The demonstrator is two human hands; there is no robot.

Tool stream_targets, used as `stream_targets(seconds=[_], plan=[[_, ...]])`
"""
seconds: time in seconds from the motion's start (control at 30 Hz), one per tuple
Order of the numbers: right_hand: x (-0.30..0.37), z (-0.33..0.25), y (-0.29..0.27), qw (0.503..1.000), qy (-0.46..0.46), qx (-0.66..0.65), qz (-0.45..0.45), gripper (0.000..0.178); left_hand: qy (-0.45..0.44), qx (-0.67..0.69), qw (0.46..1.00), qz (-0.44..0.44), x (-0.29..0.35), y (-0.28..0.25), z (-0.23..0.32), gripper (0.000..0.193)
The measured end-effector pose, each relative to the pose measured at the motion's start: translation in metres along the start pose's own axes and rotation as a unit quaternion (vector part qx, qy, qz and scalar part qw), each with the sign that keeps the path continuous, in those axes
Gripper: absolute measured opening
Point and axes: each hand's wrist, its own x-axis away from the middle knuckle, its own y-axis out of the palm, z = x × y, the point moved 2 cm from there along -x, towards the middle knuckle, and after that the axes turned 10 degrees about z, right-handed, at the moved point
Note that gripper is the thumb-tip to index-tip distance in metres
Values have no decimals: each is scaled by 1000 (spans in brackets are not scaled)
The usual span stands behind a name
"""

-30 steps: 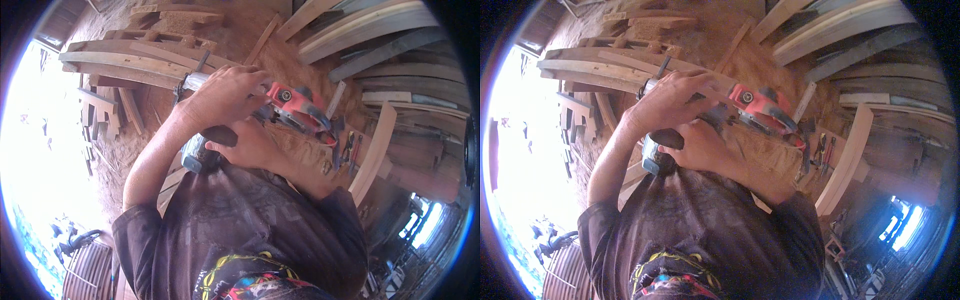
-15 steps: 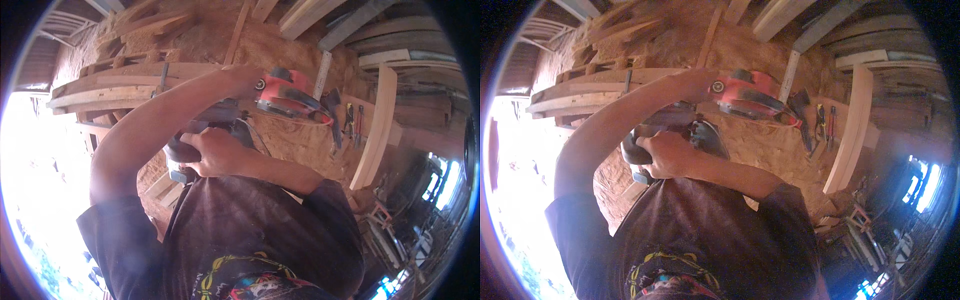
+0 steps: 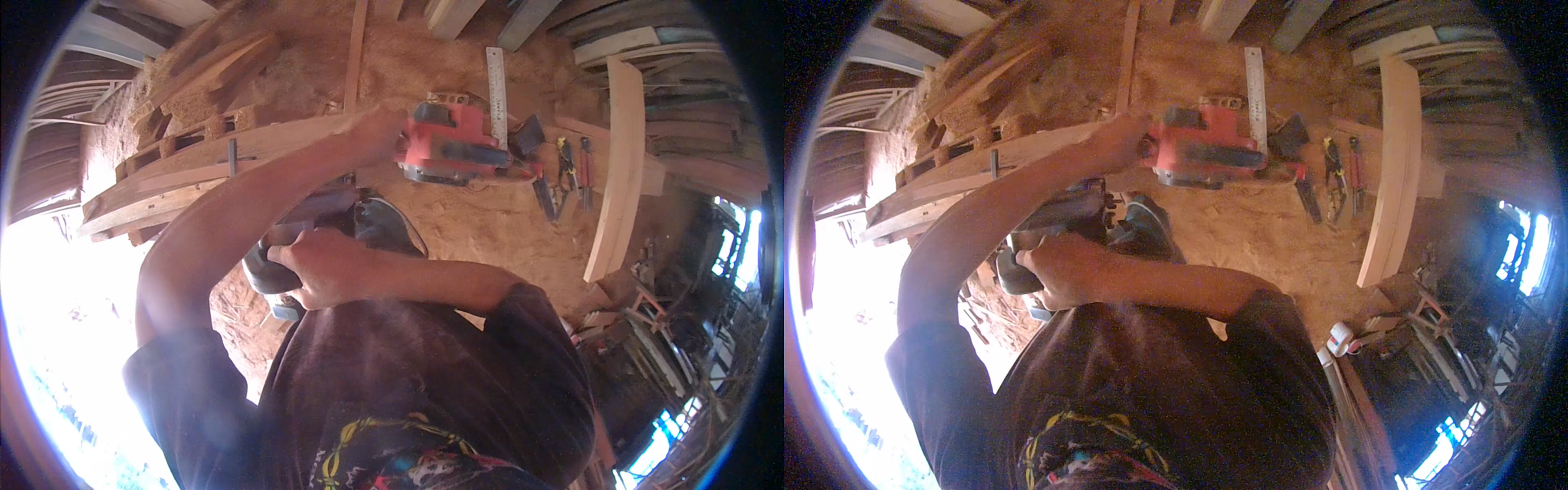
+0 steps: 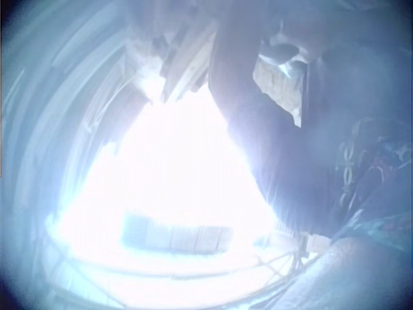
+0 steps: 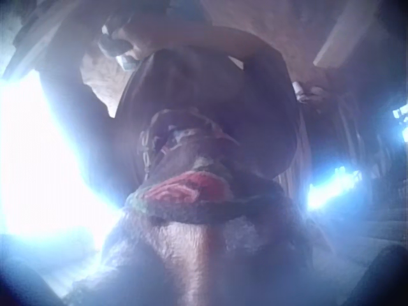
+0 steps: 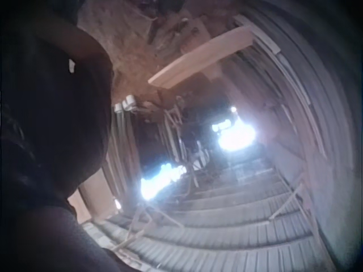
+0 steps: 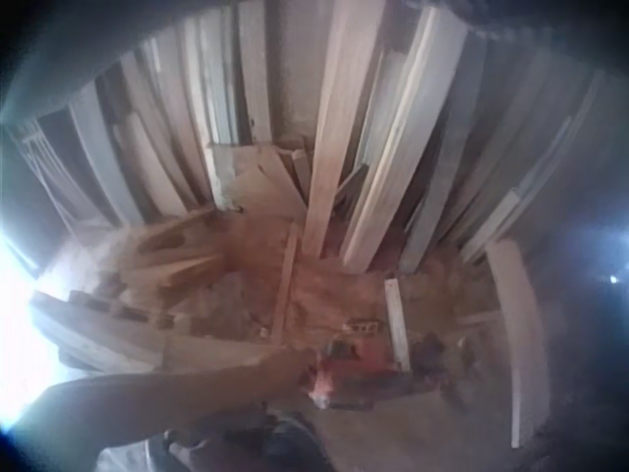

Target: The person smooths a wooden plank using a red electric planer, repeatedly running it along the plank's length. They pause to inspect the surface and then switch to a blue angle grinder to continue smoothing the same plank.

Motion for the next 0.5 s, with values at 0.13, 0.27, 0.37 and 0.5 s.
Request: stream_targets(seconds=[0.13,0.27,0.37,0.5], plan=[[0,-5,5,1000,1,24,1,53,1,251,968,-13,2,29,-35,39],[-2,1,12,998,-18,-27,48,44,-41,94,994,-31,39,-20,3,39],[-5,-2,2,995,-46,-59,61,37,-76,-28,996,-35,84,-104,32,43],[-6,-9,-8,999,-21,-40,16,36,-165,40,983,67,150,-128,9,50]])
